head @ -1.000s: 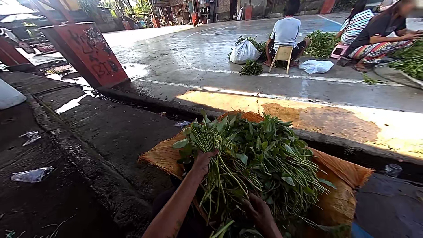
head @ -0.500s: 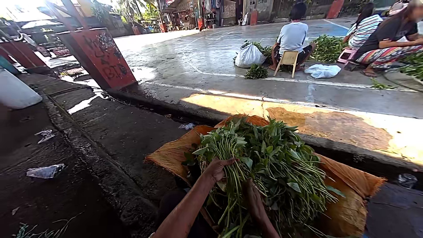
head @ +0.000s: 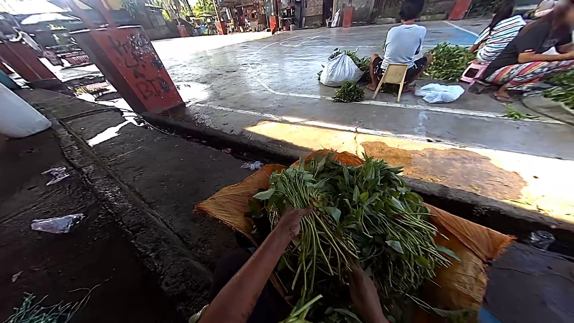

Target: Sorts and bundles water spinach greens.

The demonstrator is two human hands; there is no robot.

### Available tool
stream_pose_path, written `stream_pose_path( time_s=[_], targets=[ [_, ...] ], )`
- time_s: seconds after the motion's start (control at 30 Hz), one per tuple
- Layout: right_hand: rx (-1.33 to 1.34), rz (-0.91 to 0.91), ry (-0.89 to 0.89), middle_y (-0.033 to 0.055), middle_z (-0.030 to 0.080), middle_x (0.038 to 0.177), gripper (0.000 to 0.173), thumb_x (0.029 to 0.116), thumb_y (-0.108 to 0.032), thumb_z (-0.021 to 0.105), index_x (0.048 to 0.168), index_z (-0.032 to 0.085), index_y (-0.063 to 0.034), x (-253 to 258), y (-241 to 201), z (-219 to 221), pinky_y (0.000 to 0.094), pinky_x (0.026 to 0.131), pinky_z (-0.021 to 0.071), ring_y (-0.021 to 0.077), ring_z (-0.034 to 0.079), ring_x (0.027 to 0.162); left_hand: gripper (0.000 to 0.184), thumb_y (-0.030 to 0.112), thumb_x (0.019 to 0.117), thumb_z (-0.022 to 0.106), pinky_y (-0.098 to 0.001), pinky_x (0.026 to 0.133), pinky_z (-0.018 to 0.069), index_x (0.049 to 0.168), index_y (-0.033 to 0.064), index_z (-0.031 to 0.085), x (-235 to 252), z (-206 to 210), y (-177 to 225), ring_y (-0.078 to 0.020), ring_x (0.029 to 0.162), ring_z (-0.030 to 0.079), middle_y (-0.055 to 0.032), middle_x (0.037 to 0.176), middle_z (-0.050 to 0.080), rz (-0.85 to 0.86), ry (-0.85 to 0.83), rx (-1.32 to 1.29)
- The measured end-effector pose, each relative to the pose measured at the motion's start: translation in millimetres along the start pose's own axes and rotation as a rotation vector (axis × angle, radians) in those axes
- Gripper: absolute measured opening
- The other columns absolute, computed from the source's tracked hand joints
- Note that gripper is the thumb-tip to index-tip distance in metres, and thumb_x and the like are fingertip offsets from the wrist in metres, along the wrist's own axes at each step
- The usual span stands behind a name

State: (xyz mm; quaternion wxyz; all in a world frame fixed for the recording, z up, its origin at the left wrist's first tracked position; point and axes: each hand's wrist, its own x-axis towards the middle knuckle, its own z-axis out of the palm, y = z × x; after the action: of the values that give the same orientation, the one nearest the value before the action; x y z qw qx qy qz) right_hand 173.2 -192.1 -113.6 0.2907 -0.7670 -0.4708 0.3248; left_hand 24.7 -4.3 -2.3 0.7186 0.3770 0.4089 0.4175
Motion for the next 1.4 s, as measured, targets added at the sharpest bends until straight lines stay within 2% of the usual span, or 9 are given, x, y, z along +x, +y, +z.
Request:
stream_pose_path(
  time_s=[0.2, 0.37, 0.53, 0.67, 0.87, 1.0, 1.2, 1.27, 1.4],
  targets=[
    [-0.558, -0.018, -0.43, 0.0247, 0.06, 0.137, 0.039, 0.1075, -0.03, 0.046, 0.125, 0.072, -0.0062, -23, -24, 23, 0.0627, 0.112, 0.0304, 0.0445, 0.047, 0.136, 0.013, 0.001, 0.1029, 0.053, -0.0439, 0.082, 0.0602, 0.114, 0.0037, 0.059, -6, 1, 12, -0.0259, 0.087, 0.07, -0.012, 0.099, 0.069, -0.125, -0.028, -0.129],
    [-0.458, 0.043, -0.575, 0.0172, 0.061, 0.139, 0.043, 0.1042, -0.044, 0.053, 0.137, 0.066, -0.0202, -36, -7, 14, 0.0638, 0.107, 0.0373, 0.0392, 0.054, 0.131, 0.016, 0.004, 0.1059, 0.047, -0.0395, 0.084, 0.0603, 0.118, 0.0053, 0.057, -1, -9, 23, -0.0249, 0.093, 0.073, -0.0131, 0.106, 0.073, -0.057, -0.034, -0.186],
    [-0.128, -0.036, -0.008, 0.0179, 0.071, 0.116, 0.03, 0.0989, -0.018, 0.059, 0.122, 0.07, -0.0033, 9, 14, -62, 0.0567, 0.097, 0.0525, 0.0344, 0.069, 0.108, 0.019, 0.009, 0.107, 0.047, -0.0361, 0.082, 0.0623, 0.116, 0.0061, 0.063, 2, -14, 30, -0.0199, 0.088, 0.074, -0.0083, 0.1, 0.073, -0.053, -0.03, -0.351],
    [-0.051, -0.044, 0.514, 0.0262, 0.07, 0.109, 0.024, 0.102, -0.007, 0.055, 0.116, 0.071, 0.0055, 72, 21, -100, 0.0575, 0.096, 0.051, 0.0416, 0.068, 0.104, 0.025, 0.01, 0.1088, 0.041, -0.044, 0.085, 0.0607, 0.125, 0.0088, 0.06, 2, -11, 25, -0.022, 0.089, 0.071, -0.0073, 0.099, 0.069, -0.059, -0.055, -0.38],
    [-0.451, 0.331, 0.15, 0.0194, 0.059, 0.141, 0.039, 0.0984, -0.013, 0.055, 0.135, 0.063, -0.0055, 116, 36, -118, 0.0566, 0.112, 0.0384, 0.0378, 0.051, 0.136, 0.02, 0.006, 0.108, 0.039, -0.0376, 0.076, 0.0619, 0.111, 0.005, 0.059, 5, -11, 18, -0.0212, 0.076, 0.07, -0.0088, 0.085, 0.067, -0.105, -0.07, -0.306],
    [-0.418, 0.245, 0.193, 0.0202, 0.065, 0.13, 0.03, 0.103, -0.017, 0.055, 0.126, 0.07, -0.0065, 102, 27, -130, 0.0559, 0.107, 0.0444, 0.038, 0.059, 0.126, 0.017, 0.007, 0.1079, 0.041, -0.0352, 0.072, 0.0614, 0.104, 0.0049, 0.058, 7, -9, 19, -0.0209, 0.075, 0.069, -0.0099, 0.085, 0.066, -0.095, -0.05, -0.279],
    [-0.124, 0.027, 0.409, 0.025, 0.07, 0.112, 0.022, 0.1031, -0.011, 0.059, 0.113, 0.072, 0.0035, 69, -14, -168, 0.0596, 0.098, 0.0484, 0.0404, 0.067, 0.108, 0.021, -0.002, 0.1041, 0.046, -0.0352, 0.081, 0.0615, 0.122, 0.0004, 0.056, 3, -7, 18, -0.0246, 0.094, 0.075, -0.0169, 0.114, 0.073, -0.105, -0.055, -0.292],
    [0.075, -0.067, 0.524, 0.0213, 0.07, 0.108, 0.019, 0.1027, -0.008, 0.06, 0.113, 0.07, 0.0049, 45, -33, -178, 0.0531, 0.093, 0.0516, 0.0328, 0.068, 0.1, 0.022, 0.0, 0.105, 0.046, -0.0352, 0.081, 0.0615, 0.124, 0.0023, 0.057, 2, -7, 18, -0.0235, 0.091, 0.075, -0.0151, 0.11, 0.074, -0.107, -0.06, -0.282],
    [0.441, -0.277, 0.651, 0.0007, 0.068, 0.095, 0.022, 0.0974, -0.011, 0.055, 0.113, 0.068, -0.0024, -3, -44, -171, 0.022, 0.075, 0.0519, 0.004, 0.062, 0.081, 0.027, 0.001, 0.1057, 0.045, -0.0424, 0.084, 0.0615, 0.129, 0.0044, 0.058, 4, -8, 16, -0.025, 0.089, 0.073, -0.0123, 0.102, 0.072, -0.116, -0.082, -0.276]
  ],
)
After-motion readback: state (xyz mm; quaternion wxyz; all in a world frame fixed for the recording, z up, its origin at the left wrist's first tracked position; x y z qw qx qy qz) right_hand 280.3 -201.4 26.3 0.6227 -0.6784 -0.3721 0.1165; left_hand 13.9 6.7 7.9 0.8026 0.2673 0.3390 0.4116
